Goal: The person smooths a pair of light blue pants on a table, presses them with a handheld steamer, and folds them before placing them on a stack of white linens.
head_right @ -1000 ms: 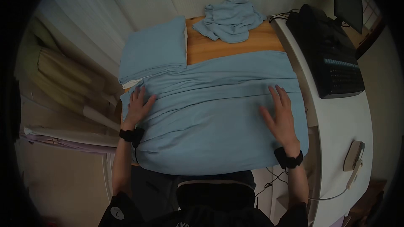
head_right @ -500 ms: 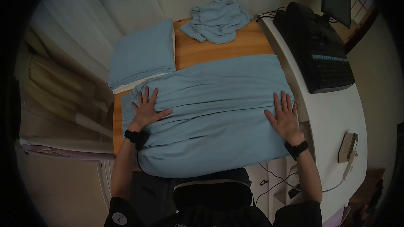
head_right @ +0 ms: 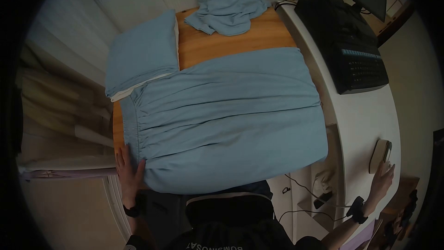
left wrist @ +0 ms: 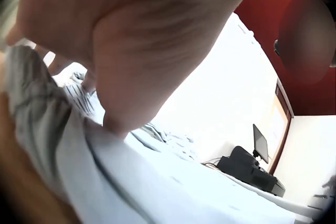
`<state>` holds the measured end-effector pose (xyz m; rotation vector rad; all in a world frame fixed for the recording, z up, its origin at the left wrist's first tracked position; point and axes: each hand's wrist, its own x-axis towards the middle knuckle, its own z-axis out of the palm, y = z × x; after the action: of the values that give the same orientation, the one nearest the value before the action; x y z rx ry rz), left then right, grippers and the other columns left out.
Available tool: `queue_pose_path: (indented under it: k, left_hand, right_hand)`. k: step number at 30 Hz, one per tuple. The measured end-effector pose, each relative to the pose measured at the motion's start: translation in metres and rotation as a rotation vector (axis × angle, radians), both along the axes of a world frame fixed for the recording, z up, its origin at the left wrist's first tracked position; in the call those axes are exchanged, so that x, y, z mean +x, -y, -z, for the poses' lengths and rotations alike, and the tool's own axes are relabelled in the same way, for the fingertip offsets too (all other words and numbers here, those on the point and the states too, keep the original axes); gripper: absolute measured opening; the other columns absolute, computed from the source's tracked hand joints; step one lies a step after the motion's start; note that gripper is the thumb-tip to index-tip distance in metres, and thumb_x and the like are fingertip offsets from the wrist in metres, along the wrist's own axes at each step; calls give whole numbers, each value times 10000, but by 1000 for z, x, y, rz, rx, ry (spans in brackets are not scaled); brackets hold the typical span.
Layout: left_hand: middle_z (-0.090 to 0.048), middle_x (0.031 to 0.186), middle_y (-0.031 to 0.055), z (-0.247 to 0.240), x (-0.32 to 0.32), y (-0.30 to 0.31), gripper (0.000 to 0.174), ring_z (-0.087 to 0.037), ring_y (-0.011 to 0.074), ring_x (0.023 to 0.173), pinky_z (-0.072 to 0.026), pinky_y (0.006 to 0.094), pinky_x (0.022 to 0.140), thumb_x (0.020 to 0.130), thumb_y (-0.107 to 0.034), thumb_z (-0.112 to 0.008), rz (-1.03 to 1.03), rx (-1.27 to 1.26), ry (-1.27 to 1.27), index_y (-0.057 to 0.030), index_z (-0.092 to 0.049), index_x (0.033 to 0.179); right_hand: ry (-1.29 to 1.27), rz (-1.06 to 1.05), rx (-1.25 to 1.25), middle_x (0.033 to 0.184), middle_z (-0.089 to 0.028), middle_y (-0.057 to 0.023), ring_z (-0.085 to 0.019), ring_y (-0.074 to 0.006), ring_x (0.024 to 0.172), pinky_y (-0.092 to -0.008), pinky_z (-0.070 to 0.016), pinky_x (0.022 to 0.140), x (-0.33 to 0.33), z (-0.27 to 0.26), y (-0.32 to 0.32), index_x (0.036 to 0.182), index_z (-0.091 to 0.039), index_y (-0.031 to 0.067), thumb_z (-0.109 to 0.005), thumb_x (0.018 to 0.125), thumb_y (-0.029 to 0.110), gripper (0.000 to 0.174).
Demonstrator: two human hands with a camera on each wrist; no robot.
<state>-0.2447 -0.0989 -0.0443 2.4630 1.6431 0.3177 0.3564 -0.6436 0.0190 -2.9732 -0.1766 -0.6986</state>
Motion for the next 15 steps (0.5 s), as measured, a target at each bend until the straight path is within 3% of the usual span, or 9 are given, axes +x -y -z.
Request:
queue_pose_path:
  k: [3, 5, 7, 8, 9, 10, 12, 14, 15]
  left_hand:
    - [-416, 1498, 253, 17, 1, 18, 708, -346, 434, 1411, -303, 508, 1152, 944, -378, -686, -176, 26, 162, -48, -424, 1513]
    - [-478, 1428, 249, 22, 3, 22, 686, -414, 417, 1351, -340, 475, 1127, 947, -365, -687, -280, 46, 271, -20, -449, 1490]
    - [-539, 1243, 221, 25, 5, 20, 634, -490, 369, 1193, -393, 441, 1047, 947, -353, -694, -344, 115, 172, 20, -518, 1428]
    - [-549, 1128, 188, 31, 7, 18, 518, -514, 338, 1091, -420, 437, 972, 922, -336, -727, -364, 211, 214, 51, -631, 1254]
    - [-549, 1128, 188, 31, 9, 14, 518, -514, 338, 1091, -420, 437, 972, 922, -336, -727, -394, 211, 218, 51, -631, 1254]
    - [-555, 1105, 173, 33, 11, 11, 474, -526, 328, 1062, -429, 431, 948, 903, -319, -751, -413, 222, 319, 50, -640, 1179]
    - [-562, 1083, 158, 39, 8, 12, 433, -538, 317, 1032, -438, 426, 924, 885, -303, -774, -450, 234, 427, 48, -650, 1105]
    - [-566, 1040, 125, 46, 0, 9, 392, -548, 286, 962, -445, 411, 872, 840, -279, -820, -436, 165, 564, 22, -631, 1005]
    - [-566, 1040, 125, 48, -4, 7, 392, -548, 286, 962, -445, 411, 872, 840, -279, -820, -424, 170, 559, 22, -631, 1005]
  right_hand:
    - [-10, 27, -51, 1347, -581, -284, -543, -499, 1243, -507, -474, 1027, 11, 17, 27, 1393, -543, -16, -552, 1011, 497, 640]
    - [-188, 205, -19, 1141, -682, -263, -661, -432, 1086, -456, -545, 890, 19, 13, 43, 1269, -620, -36, -564, 986, 557, 659]
    - [-395, 351, 511, 900, -698, -138, -698, -250, 783, -359, -567, 676, 27, 19, 70, 1077, -681, 8, -607, 976, 526, 533]
    - [-385, 327, 857, 826, -652, -82, -624, -153, 688, -292, -509, 579, 14, 15, 51, 1048, -665, 37, -616, 986, 483, 453]
    - [-373, 299, 1201, 752, -606, -26, -550, -57, 594, -226, -451, 482, 1, 10, 34, 1019, -650, 66, -625, 996, 441, 376]
    - [-381, 270, 1191, 752, -606, -26, -550, -57, 594, -226, -451, 482, 10, 12, 47, 1019, -650, 66, -625, 996, 441, 376]
    - [-1071, -265, 1833, 664, -505, 32, -428, -3, 524, -186, -332, 419, 31, 20, 76, 1053, -616, 83, -635, 1008, 330, 251]
    - [-542, -42, 1512, 722, -500, 47, -403, -12, 503, -170, -315, 430, -18, 14, -26, 1027, -612, 105, -640, 1016, 294, 191]
    - [-482, -28, 1433, 724, -503, 48, -389, -19, 494, -187, -315, 428, -50, 10, -76, 1036, -612, 106, -646, 1010, 303, 201]
